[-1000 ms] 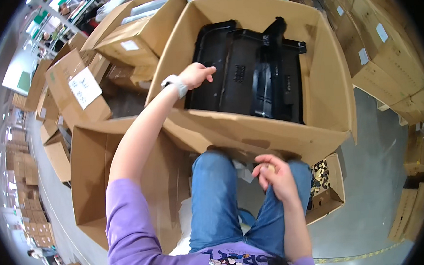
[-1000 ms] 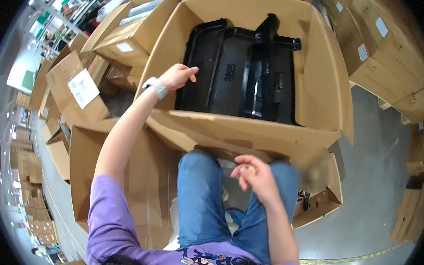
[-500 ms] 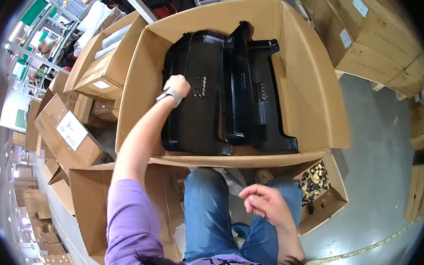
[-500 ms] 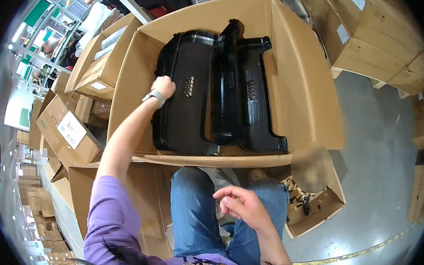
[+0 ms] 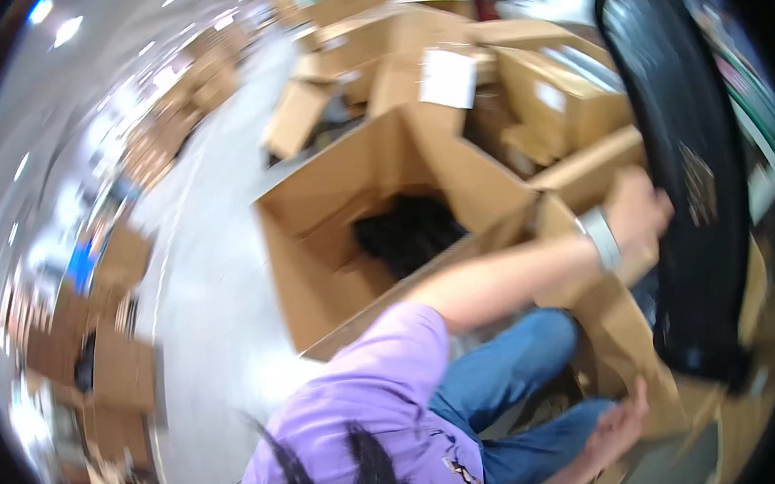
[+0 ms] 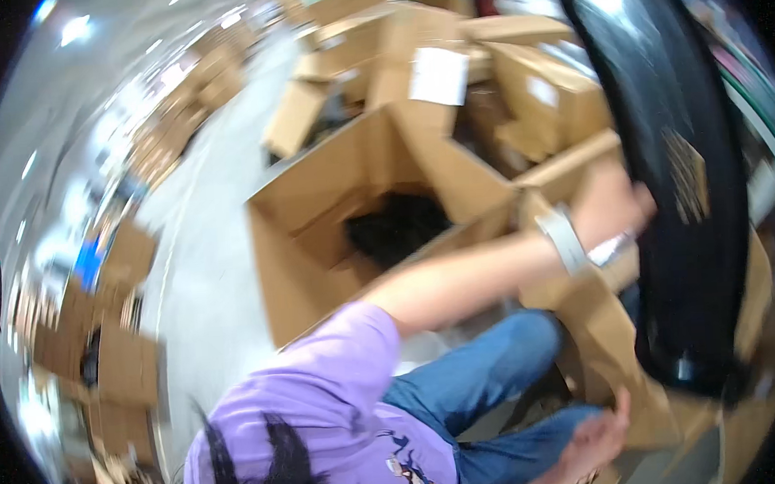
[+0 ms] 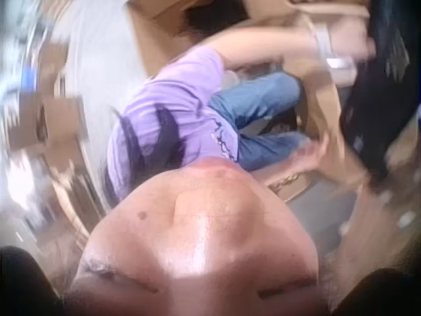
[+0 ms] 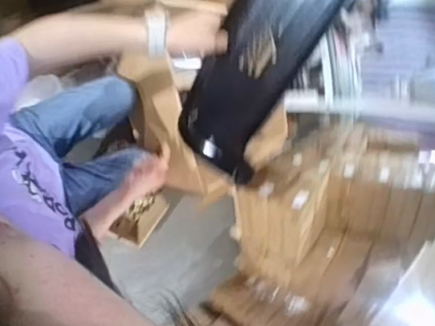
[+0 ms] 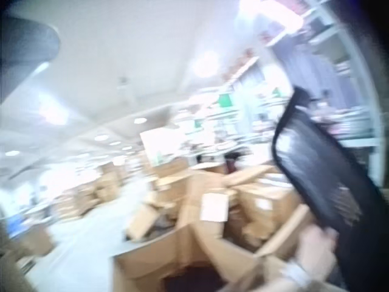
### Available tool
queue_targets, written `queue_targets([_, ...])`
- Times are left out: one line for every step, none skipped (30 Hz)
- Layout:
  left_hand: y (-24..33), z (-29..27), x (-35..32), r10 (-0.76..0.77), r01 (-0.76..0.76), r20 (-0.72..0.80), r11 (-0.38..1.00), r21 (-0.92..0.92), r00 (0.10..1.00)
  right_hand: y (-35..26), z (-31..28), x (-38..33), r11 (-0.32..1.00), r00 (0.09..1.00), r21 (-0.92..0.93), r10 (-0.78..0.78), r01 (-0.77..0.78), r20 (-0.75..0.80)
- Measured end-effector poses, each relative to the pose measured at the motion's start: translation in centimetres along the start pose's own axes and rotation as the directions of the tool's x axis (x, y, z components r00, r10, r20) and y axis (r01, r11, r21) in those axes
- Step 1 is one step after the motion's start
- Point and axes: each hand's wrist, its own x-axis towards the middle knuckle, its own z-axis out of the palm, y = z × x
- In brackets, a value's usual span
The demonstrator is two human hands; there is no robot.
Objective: The person retrieves plastic parts and adhesive pads, peels the backing off the pads by hand to attach them onto the plastic parts, and places the assembled parts into a cardboard box.
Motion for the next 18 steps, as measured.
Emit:
queue_targets([-0.4, -0.5, -3.2, -0.036, 0.035, -0.127, 0.999, -0.010, 0.991, -0.5, -0.7, -0.8, 0.998, 0.997, -0.004, -0.057, 0.058, 0.052])
queue_targets([-0.9, -1.5, -5.4, 0.166, -0.146, -0.214, 0.983, 0.108, 0.963, -0.9, -1.3, -1.6, 0.904, 0.982, -0.384, -0.183, 0.188, 0.050])
queue_targets([-1.6, -2.5, -8.5, 0.077, -0.096, -0.106, 0.979, -0.182, 0.991, -1.0, -2.0, -2.3, 0.682, 0.936, -0.658, -0.335, 0.319, 0.107])
queue_targets([-2.2, -3.3, -11.4, 0.021, -0.044, -0.112, 0.978, -0.203, 0.993, -1.5, -2.9, -3.3, 0.597, 0.910, -0.721, -0.400, 0.352, 0.113])
queue_targets([-2.6, -4.0, -13.7, -0.090, 0.074, -0.072, 0.976, -0.206, 0.993, -1.8, -3.4, -3.9, 0.593, 0.910, -0.730, -0.403, 0.341, 0.098])
queue_targets([-2.9, -4.6, -15.7, -0.133, 0.106, -0.098, 0.964, -0.242, 0.986, -2.3, -3.9, -4.6, 0.640, 0.923, -0.705, -0.380, 0.306, 0.056])
queue_targets([-2.6, -5.0, -16.9, -0.221, 0.185, -0.080, 0.929, -0.321, 0.972, -3.1, -4.3, -5.0, 0.689, 0.942, -0.676, -0.336, 0.261, 0.021])
queue_targets([-2.8, -5.7, -18.6, -0.250, 0.232, -0.023, 0.925, -0.300, 0.968, -3.5, -4.7, -5.6, 0.733, 0.955, -0.646, -0.296, 0.214, -0.019])
queue_targets([-2.9, -6.3, -20.9, -0.294, 0.298, 0.063, 0.901, -0.316, 0.954, -4.2, -5.1, -6.0, 0.768, 0.964, -0.616, -0.260, 0.172, -0.055])
queue_targets([-2.6, -6.6, -23.4, -0.340, 0.362, 0.126, 0.854, -0.374, 0.932, -4.9, -5.6, -6.5, 0.795, 0.970, -0.592, -0.227, 0.133, -0.087])
queue_targets([-2.2, -6.8, -25.6, -0.340, 0.374, 0.157, 0.808, -0.455, 0.927, -5.5, -6.2, -7.1, 0.820, 0.973, -0.565, -0.198, 0.097, -0.120])
queue_targets([-1.7, -6.7, -28.0, -0.436, 0.487, 0.218, 0.771, -0.410, 0.873, -6.1, -6.9, -7.6, 0.833, 0.976, -0.550, -0.161, 0.055, -0.146])
queue_targets([-1.6, -6.7, -29.8, -0.561, 0.633, 0.292, 0.682, -0.367, 0.775, -6.8, -7.9, -8.1, 0.839, 0.979, -0.544, -0.120, 0.011, -0.166])
queue_targets([-1.6, -6.6, -31.5, -0.582, 0.722, 0.427, 0.547, -0.424, 0.692, -7.3, -9.0, -8.4, 0.841, 0.980, -0.539, -0.079, -0.031, -0.181])
queue_targets([-1.8, -6.6, -33.5, -0.607, 0.843, 0.587, 0.343, -0.415, 0.535, -7.9, -10.3, -8.5, 0.832, 0.982, -0.549, -0.036, -0.074, -0.187])
queue_targets([-2.1, -6.1, -35.0, -0.638, 0.889, 0.628, 0.234, -0.393, 0.445, -8.5, -11.7, -8.5, 0.777, 0.985, -0.612, 0.056, -0.147, -0.165])
queue_targets([-2.5, -5.5, -36.4, -0.640, 0.924, 0.683, 0.119, -0.364, 0.352, -8.7, -13.1, -8.4, 0.761, 0.983, -0.631, 0.053, -0.154, -0.176])
queue_targets([-3.6, -5.3, -37.0, -0.563, 0.974, 0.802, 0.021, -0.226, 0.198, -8.5, -14.5, -8.3, 0.744, 0.981, -0.648, 0.049, -0.162, -0.188])
